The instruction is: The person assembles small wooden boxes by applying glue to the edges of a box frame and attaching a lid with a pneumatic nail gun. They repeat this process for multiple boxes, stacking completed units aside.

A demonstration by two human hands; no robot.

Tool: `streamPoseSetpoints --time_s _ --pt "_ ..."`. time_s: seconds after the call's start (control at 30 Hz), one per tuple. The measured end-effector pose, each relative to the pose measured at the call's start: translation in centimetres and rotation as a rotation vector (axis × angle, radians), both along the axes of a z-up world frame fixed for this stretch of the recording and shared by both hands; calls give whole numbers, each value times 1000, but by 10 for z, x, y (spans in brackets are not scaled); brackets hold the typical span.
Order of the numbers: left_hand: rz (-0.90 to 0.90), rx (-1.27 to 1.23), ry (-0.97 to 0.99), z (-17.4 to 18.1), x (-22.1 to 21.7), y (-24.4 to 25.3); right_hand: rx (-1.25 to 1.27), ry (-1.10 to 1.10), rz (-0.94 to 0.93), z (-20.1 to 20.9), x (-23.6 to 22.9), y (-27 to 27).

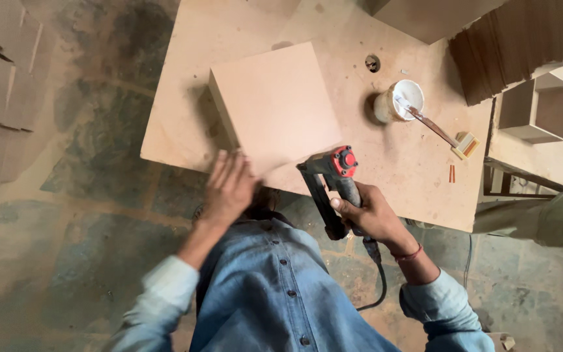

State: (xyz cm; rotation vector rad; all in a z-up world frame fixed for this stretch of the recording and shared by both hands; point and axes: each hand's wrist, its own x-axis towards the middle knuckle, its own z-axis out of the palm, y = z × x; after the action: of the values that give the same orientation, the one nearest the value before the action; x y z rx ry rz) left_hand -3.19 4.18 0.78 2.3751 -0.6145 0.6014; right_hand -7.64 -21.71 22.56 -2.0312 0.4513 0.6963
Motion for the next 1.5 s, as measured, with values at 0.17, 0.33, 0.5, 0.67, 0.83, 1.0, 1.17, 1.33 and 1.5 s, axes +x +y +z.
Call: streamPoseSetpoints --time_s 0.17,0.33,0.5,0.67,0.83,1.0,1.17,1.33,1.5 --pt "384 -147 351 22 58 133 43 -56 -188 -6 -21 -34" --pt "543 -450 529 10 163 105 30 -52 -356 -22 -41 -68" --pt "496 63 538 18 224 -8 57 -81 -453 -24 -49 -87" --pt "-143 170 434 24 245 -93 79 -112 -485 -20 -48 -107" --pt "-44 382 67 16 209 -158 109 -112 -497 -18 -39 -120" --pt "-419 276 298 36 88 -180 104 -153 -412 -11 -19 -127" --pt "-370 153 156 41 44 -180 47 -79 -383 -12 -6 -133" --pt "-368 191 91 43 47 -179 -38 -127 -273 -13 2 -131" --pt "-358 167 85 36 44 -181 -66 -119 -228 -6 1 -127"
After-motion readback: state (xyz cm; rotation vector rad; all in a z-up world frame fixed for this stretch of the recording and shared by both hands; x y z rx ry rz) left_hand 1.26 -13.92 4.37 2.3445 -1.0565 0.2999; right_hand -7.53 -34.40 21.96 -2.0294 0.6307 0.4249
